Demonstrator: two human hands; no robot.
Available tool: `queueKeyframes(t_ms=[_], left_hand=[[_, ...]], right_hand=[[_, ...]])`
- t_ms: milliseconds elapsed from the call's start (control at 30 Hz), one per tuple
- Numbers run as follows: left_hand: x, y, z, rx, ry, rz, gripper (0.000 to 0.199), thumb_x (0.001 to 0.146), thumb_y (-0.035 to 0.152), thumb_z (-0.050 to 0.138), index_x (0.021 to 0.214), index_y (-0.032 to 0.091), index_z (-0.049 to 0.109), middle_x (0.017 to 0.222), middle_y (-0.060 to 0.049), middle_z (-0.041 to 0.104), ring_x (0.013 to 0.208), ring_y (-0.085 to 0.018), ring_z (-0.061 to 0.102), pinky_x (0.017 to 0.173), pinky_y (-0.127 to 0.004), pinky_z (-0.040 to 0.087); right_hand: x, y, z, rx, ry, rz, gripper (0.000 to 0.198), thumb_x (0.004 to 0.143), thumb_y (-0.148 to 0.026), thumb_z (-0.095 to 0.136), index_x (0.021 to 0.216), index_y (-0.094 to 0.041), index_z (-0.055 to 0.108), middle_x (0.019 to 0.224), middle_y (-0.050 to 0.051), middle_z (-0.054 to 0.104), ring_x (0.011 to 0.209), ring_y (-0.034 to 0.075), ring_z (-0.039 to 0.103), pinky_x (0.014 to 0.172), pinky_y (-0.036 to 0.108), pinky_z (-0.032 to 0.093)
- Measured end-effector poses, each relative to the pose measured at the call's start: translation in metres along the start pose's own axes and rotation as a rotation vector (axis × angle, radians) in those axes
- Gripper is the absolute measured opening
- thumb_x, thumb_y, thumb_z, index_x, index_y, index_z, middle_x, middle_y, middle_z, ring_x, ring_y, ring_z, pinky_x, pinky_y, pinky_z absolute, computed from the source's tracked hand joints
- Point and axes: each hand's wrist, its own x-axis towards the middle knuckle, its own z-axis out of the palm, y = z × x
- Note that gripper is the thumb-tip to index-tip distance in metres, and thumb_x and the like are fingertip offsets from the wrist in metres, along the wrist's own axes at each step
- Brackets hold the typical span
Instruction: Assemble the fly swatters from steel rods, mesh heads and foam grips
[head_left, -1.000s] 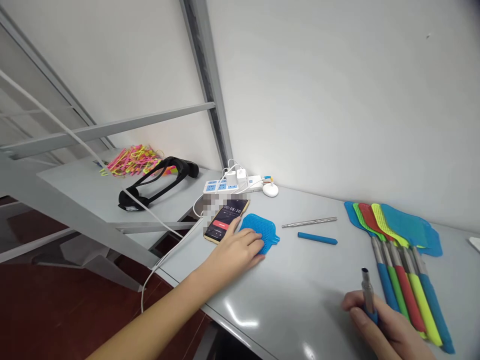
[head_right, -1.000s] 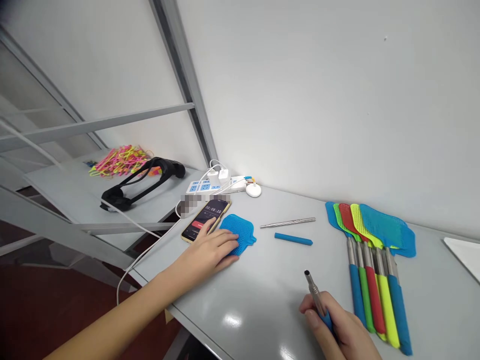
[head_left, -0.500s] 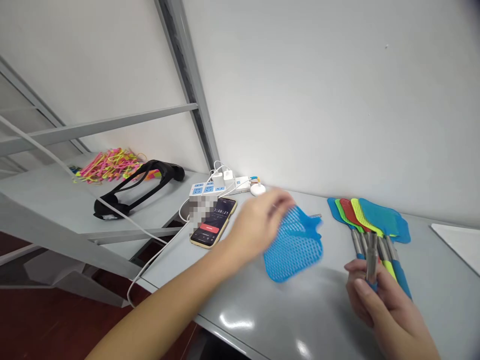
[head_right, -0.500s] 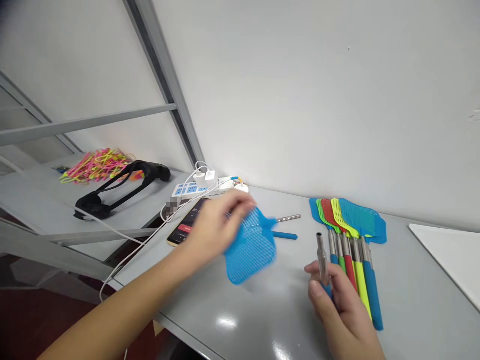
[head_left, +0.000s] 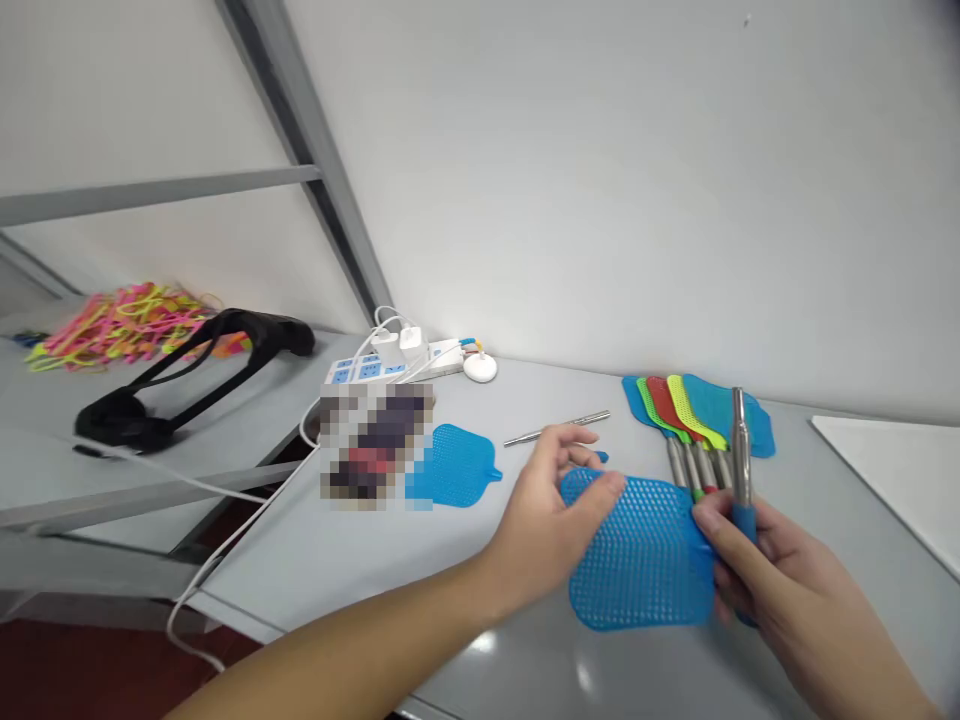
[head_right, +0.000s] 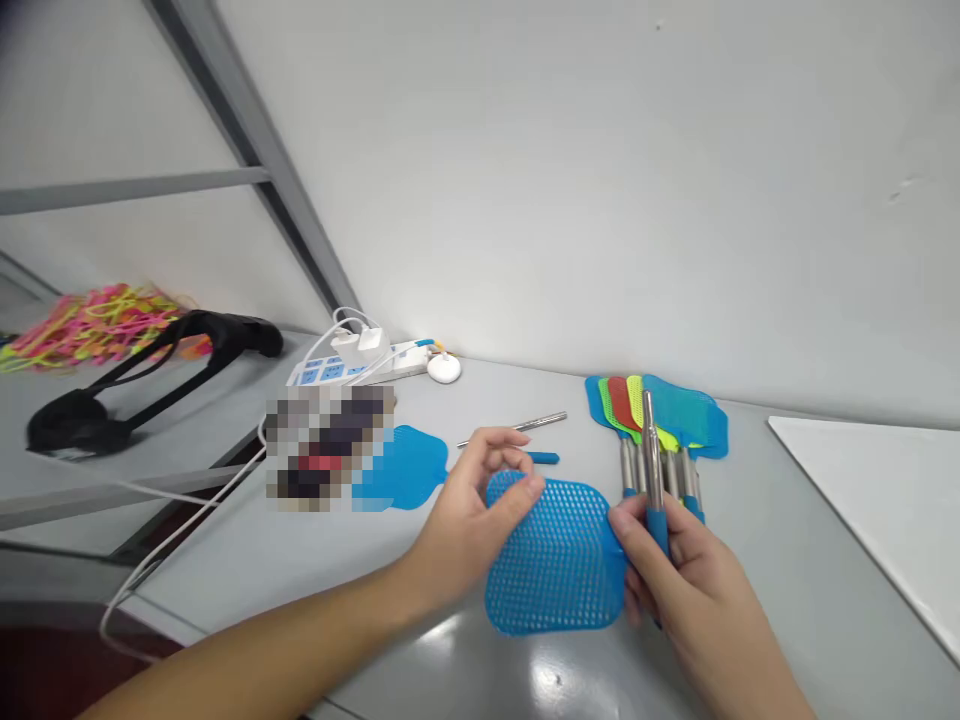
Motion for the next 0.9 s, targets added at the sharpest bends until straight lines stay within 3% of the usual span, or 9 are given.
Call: queueKeyframes(t_ms=[133, 300, 467, 733, 900], left_hand=[[0.005, -0.001, 0.002, -0.332, -0.075, -0.208, 0.026, 0.086, 0.040, 0.065, 0.102, 0.020, 0.059, 0.089, -0.003, 0.068, 0.079, -0.018, 0.066, 0.072, -0.030, 0.053], [0.003, 0.006, 0.001, -0.483, -0.163, -0.356, 0.030, 0.086, 0.041, 0.065, 0.105, 0.017, 0.069, 0.094, -0.009, 0.074, 0.083, -0.023, 0.070, 0.075, -0.036, 0.055], [0.000, 0.005, -0.003, -0.453, -0.320, -0.343, 0.028, 0.086, 0.034, 0.068, 0.110, 0.021, 0.071, 0.102, -0.008, 0.074, 0.088, -0.023, 0.071, 0.077, -0.035, 0.056], [-0.001, 0.000, -0.005, -0.435, -0.268, -0.338, 0.030, 0.086, 0.034, 0.068, 0.113, 0.022, 0.071, 0.100, -0.008, 0.075, 0.085, -0.024, 0.072, 0.079, -0.039, 0.057], [-0.003, 0.003, -0.003, -0.441, -0.313, -0.336, 0.033, 0.082, 0.031, 0.069, 0.114, 0.022, 0.069, 0.106, -0.010, 0.073, 0.097, -0.030, 0.069, 0.084, -0.043, 0.056]], right_hand=[[0.003, -0.004, 0.000, 0.068, 0.020, -0.073, 0.030, 0.088, -0.052, 0.060, 0.093, -0.022, 0.055, 0.049, -0.006, 0.049, 0.045, 0.010, 0.045, 0.044, 0.021, 0.034], [0.005, -0.012, 0.001, 0.118, 0.025, -0.150, 0.030, 0.086, -0.049, 0.064, 0.092, -0.021, 0.055, 0.056, -0.006, 0.056, 0.044, 0.009, 0.051, 0.046, 0.022, 0.035], [0.001, -0.019, 0.002, 0.136, -0.008, -0.222, 0.029, 0.084, -0.046, 0.068, 0.085, -0.021, 0.054, 0.055, -0.007, 0.056, 0.043, 0.010, 0.054, 0.046, 0.023, 0.040], [0.000, -0.019, 0.001, 0.086, -0.035, -0.239, 0.023, 0.083, -0.036, 0.069, 0.089, -0.023, 0.052, 0.049, -0.012, 0.043, 0.044, 0.011, 0.054, 0.047, 0.024, 0.044], [0.000, -0.016, 0.002, 0.047, 0.029, -0.247, 0.021, 0.083, -0.034, 0.068, 0.091, -0.023, 0.052, 0.048, -0.012, 0.047, 0.042, 0.010, 0.053, 0.048, 0.024, 0.044]])
